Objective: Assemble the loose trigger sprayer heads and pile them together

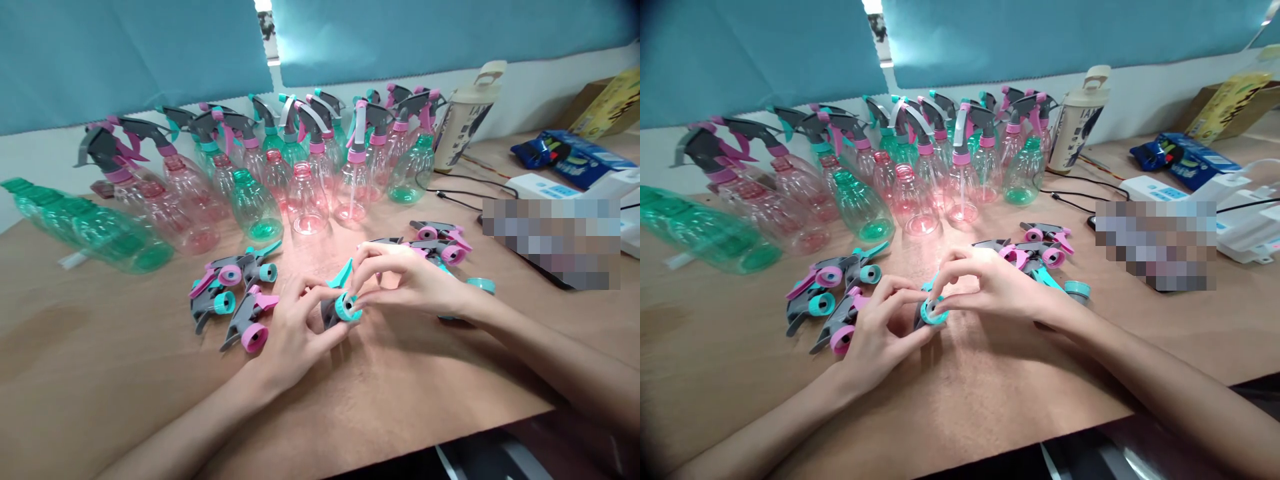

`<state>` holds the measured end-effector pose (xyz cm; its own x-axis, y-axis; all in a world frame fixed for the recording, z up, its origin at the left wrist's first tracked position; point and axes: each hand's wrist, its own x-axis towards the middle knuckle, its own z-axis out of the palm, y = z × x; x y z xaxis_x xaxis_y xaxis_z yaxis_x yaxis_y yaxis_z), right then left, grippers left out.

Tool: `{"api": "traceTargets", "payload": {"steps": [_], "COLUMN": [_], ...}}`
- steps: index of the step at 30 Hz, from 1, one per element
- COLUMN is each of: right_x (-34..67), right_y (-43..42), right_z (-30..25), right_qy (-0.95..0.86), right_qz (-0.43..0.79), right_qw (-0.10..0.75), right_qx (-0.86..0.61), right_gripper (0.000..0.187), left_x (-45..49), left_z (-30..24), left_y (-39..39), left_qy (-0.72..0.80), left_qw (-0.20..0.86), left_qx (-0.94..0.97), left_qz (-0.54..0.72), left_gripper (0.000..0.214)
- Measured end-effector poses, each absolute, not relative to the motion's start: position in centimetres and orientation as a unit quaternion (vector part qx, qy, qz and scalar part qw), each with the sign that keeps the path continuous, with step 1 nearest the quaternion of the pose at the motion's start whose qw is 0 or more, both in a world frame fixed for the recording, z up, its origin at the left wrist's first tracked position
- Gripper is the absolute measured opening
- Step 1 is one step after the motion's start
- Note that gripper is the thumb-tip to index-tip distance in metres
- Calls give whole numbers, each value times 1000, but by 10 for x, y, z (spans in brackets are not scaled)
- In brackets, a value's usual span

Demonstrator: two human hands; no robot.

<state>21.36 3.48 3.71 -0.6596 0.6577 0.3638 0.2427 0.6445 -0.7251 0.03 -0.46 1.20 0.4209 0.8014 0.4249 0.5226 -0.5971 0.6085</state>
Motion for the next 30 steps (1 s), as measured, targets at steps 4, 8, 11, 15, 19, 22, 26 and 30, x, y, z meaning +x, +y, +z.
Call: {"api": "traceTargets", "payload": {"steps": [4,8,11,15,19,22,26,30], "right_x": [213,214,214,215,215,214,217,226], "right_y": [37,38,37,36,36,35,33,35], "right_z": [35,33,34,37,38,38,41,50], "right_qy": [-845,-831,-833,-860,-885,-891,-894,-882], "right_qz": [339,363,376,352,307,297,291,318], "right_qw": [303,292,270,227,206,203,204,226], "right_qx": [-284,-303,-301,-292,-283,-276,-274,-264], "right_gripper": [8,12,10,8,8,5,9,11], "left_x": [0,0,-1,-1,-1,0,-1,-3], "left_z": [11,11,12,12,9,8,8,9], "left_y": [-6,-6,-5,-5,-5,-4,-4,-3], "left_qy": [402,404,406,405,394,383,383,419], "left_qw": [191,185,192,199,182,163,157,162], "left_qx": [824,824,825,828,840,852,859,840], "left_qz": [351,350,343,333,325,318,301,303], "left_gripper": [24,23,23,25,24,23,23,25]}}
